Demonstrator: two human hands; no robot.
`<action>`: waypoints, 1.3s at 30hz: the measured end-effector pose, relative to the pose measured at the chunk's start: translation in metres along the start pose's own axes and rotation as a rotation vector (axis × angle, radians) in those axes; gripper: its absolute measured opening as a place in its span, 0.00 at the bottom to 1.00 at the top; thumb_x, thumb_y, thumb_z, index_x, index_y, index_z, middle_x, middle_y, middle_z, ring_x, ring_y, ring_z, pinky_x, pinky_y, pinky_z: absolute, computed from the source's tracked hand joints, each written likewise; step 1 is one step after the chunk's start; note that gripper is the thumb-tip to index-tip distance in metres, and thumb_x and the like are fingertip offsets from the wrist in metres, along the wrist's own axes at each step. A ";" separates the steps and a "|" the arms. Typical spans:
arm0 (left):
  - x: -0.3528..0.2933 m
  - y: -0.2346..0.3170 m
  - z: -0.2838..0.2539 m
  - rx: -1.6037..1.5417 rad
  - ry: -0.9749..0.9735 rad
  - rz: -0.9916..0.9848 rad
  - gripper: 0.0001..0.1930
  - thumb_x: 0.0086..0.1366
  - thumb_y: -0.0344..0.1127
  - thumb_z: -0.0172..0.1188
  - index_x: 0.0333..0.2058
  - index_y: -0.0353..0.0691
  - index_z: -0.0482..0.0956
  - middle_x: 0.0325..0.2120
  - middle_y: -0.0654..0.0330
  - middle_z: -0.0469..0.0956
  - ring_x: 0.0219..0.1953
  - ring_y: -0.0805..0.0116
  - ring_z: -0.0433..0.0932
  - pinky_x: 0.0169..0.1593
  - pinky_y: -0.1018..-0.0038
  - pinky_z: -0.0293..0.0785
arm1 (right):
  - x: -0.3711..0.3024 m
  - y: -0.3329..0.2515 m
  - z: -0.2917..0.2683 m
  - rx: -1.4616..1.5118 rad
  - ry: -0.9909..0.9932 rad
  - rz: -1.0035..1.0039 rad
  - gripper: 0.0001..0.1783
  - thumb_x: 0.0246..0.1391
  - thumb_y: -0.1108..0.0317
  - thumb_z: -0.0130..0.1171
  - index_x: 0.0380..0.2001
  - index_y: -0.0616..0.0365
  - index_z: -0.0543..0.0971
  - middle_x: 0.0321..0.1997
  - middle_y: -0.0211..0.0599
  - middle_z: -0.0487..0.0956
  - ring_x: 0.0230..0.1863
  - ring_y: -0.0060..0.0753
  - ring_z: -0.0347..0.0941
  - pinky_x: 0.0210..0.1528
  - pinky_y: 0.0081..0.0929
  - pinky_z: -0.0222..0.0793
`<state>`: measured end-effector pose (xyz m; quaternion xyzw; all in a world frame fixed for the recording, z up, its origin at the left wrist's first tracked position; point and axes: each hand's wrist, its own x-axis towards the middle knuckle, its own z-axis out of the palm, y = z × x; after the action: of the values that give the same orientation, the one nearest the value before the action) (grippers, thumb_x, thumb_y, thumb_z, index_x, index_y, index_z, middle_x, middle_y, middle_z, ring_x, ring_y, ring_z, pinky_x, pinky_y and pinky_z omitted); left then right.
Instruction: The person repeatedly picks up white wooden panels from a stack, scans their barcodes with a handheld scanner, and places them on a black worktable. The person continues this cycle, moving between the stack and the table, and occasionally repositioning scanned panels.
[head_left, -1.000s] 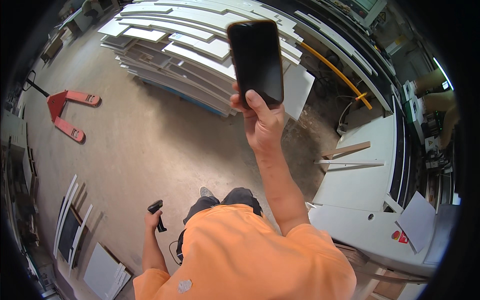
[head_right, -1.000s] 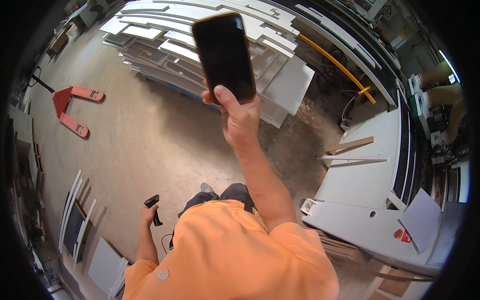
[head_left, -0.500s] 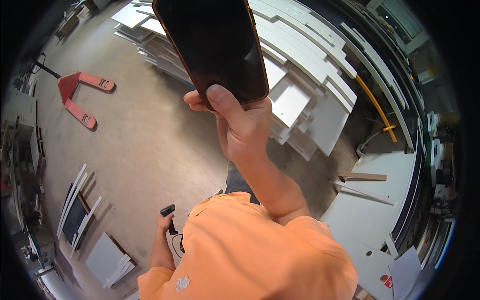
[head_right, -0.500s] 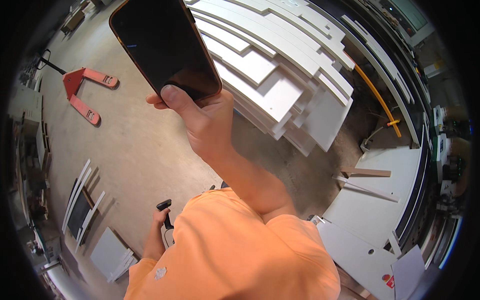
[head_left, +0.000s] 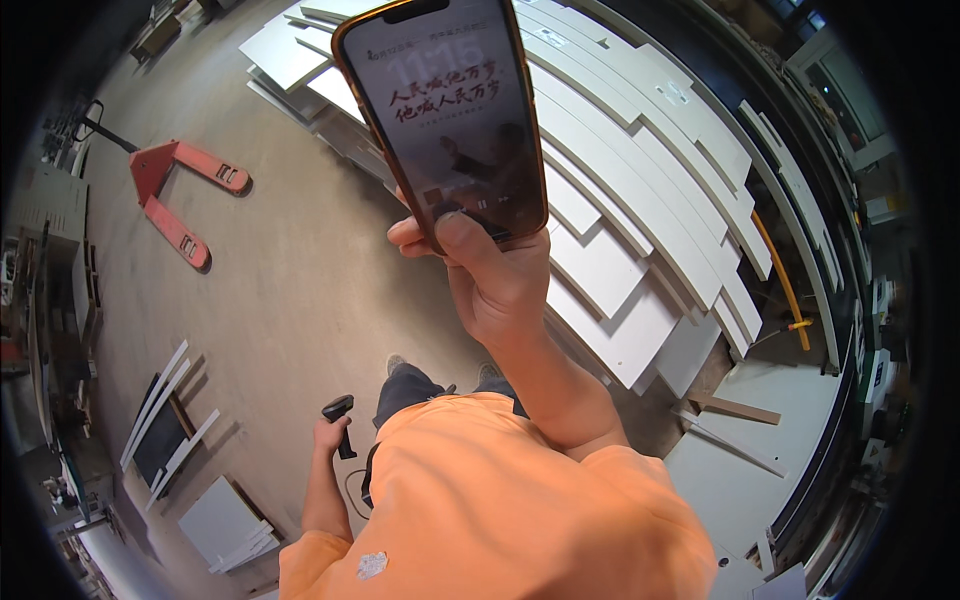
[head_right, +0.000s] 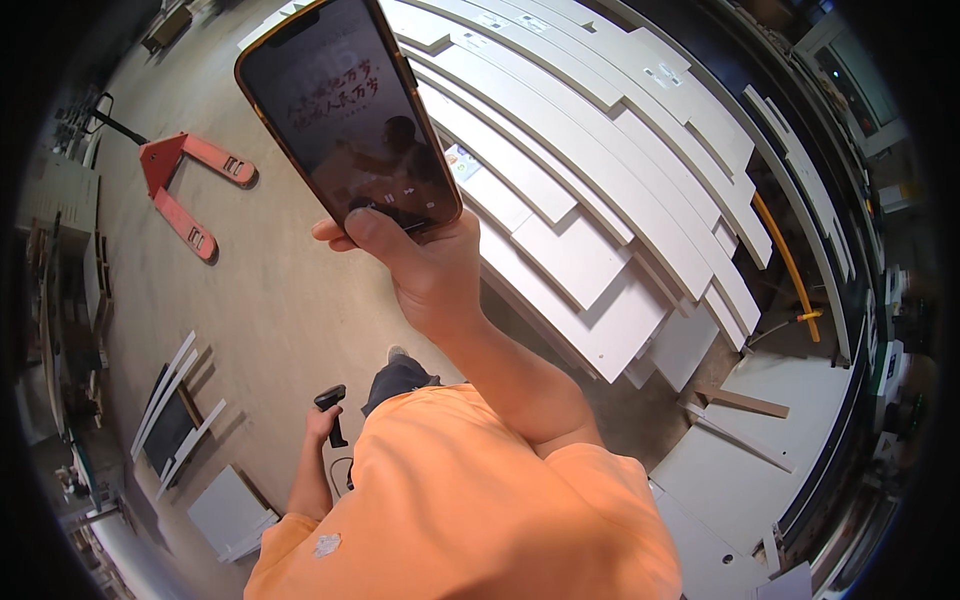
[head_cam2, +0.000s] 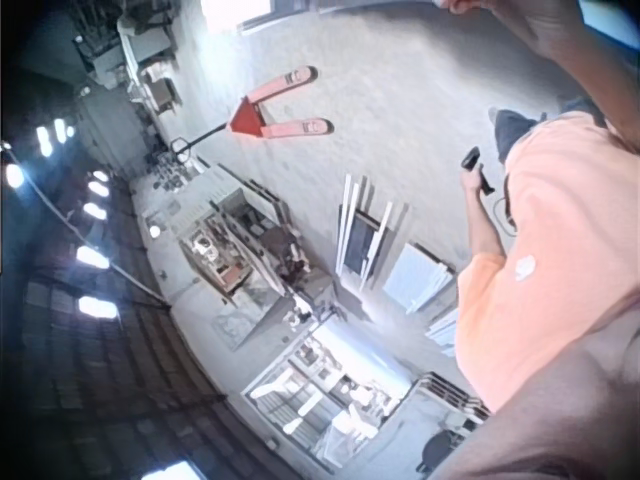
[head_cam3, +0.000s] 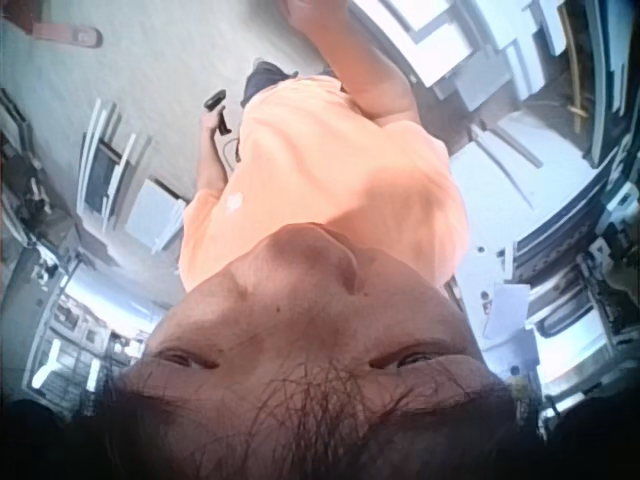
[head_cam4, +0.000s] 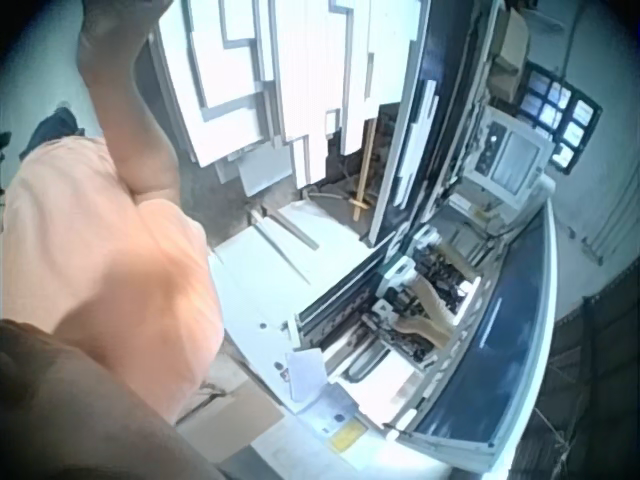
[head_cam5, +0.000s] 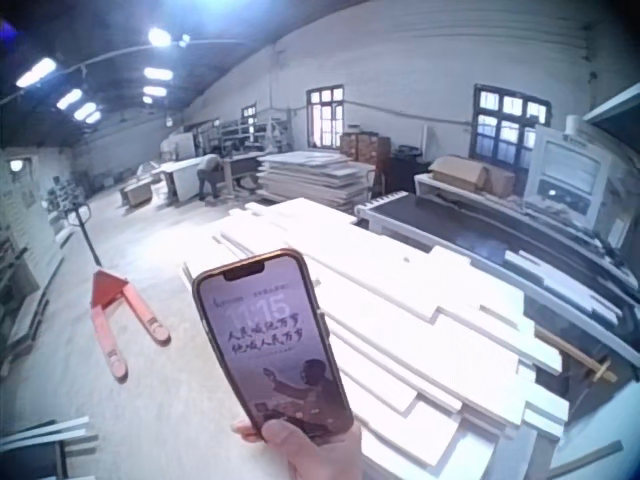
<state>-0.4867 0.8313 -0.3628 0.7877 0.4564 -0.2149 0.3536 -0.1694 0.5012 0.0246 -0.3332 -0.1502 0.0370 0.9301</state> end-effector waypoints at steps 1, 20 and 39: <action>0.021 0.016 -0.009 0.024 -0.008 0.029 0.21 0.48 0.46 0.69 0.27 0.28 0.84 0.22 0.52 0.82 0.28 0.60 0.82 0.36 0.62 0.77 | 0.005 0.010 -0.001 -0.011 0.004 0.006 0.15 0.59 0.75 0.65 0.48 0.71 0.78 0.39 0.47 0.85 0.40 0.41 0.85 0.43 0.34 0.83; 0.046 0.455 -0.234 -0.917 -0.777 0.973 0.15 0.55 0.42 0.60 0.33 0.35 0.77 0.35 0.53 0.82 0.43 0.67 0.76 0.47 0.72 0.70 | 0.016 0.200 0.014 0.215 0.067 0.309 0.68 0.45 0.11 0.38 0.75 0.55 0.53 0.73 0.63 0.60 0.60 0.58 0.74 0.39 0.39 0.85; -0.026 0.475 -0.169 -0.389 -0.934 0.926 0.22 0.56 0.26 0.60 0.52 0.32 0.77 0.41 0.58 0.82 0.42 0.73 0.78 0.43 0.74 0.75 | -0.084 0.170 -0.057 0.354 0.273 0.392 0.42 0.66 0.39 0.50 0.70 0.60 0.61 0.63 0.54 0.73 0.51 0.46 0.78 0.54 0.40 0.78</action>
<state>-0.0829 0.7850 -0.0630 0.6485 -0.0973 -0.2728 0.7040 -0.2269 0.5845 -0.1459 -0.1904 0.0525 0.1964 0.9604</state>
